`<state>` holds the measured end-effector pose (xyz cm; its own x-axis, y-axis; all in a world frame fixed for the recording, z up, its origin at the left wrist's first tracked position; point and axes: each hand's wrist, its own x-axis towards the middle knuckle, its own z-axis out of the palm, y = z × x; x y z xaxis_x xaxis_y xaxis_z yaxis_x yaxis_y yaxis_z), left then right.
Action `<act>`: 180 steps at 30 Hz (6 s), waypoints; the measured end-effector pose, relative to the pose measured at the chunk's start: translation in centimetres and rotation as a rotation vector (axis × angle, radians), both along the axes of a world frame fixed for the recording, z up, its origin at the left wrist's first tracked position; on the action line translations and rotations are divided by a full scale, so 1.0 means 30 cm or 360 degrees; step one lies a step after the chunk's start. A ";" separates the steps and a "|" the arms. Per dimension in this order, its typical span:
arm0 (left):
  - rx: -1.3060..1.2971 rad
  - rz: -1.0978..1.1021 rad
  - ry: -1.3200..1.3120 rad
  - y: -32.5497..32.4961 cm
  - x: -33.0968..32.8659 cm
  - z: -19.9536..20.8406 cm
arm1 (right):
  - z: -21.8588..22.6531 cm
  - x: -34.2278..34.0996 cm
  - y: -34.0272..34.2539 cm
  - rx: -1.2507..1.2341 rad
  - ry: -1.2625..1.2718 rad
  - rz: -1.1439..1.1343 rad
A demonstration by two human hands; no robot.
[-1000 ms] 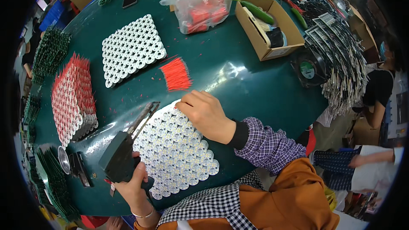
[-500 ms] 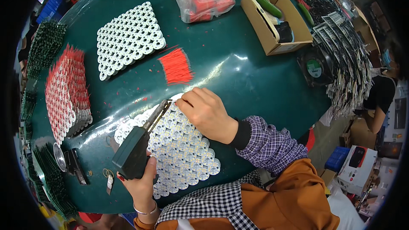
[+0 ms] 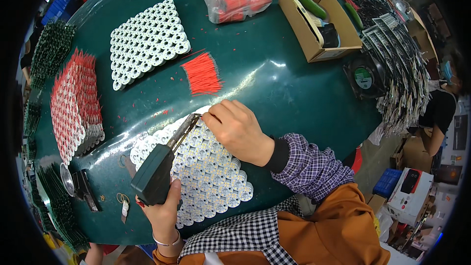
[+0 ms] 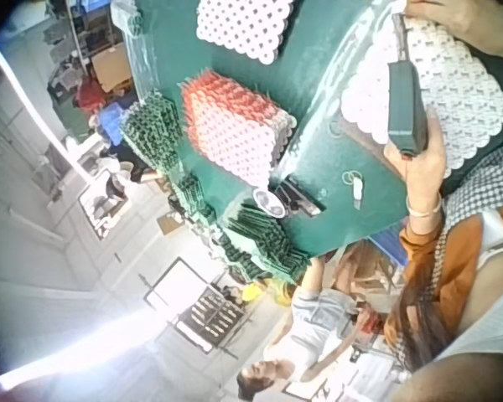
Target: The person attaches wires to a panel of circular LED circuit boards by positioning the wires and soldering them in place with a soldering tool.
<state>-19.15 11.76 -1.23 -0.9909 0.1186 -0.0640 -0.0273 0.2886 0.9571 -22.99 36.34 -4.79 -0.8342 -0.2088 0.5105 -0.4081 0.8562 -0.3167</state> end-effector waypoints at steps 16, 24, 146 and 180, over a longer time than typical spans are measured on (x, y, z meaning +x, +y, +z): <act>0.0259 0.0352 -0.0307 -0.013 0.047 0.042 | 0.028 0.004 -0.004 0.0051 0.0121 0.0022; 0.0103 0.0249 -0.0252 -0.026 0.063 0.012 | 0.008 0.018 -0.015 -0.0025 0.0067 0.0086; -0.0096 0.0053 -0.0126 -0.065 0.161 -0.025 | -0.004 0.109 -0.009 -0.0076 0.0064 0.0082; -0.0055 0.0140 -0.0197 -0.028 0.161 -0.001 | -0.015 0.109 -0.004 -0.0109 0.0043 0.0108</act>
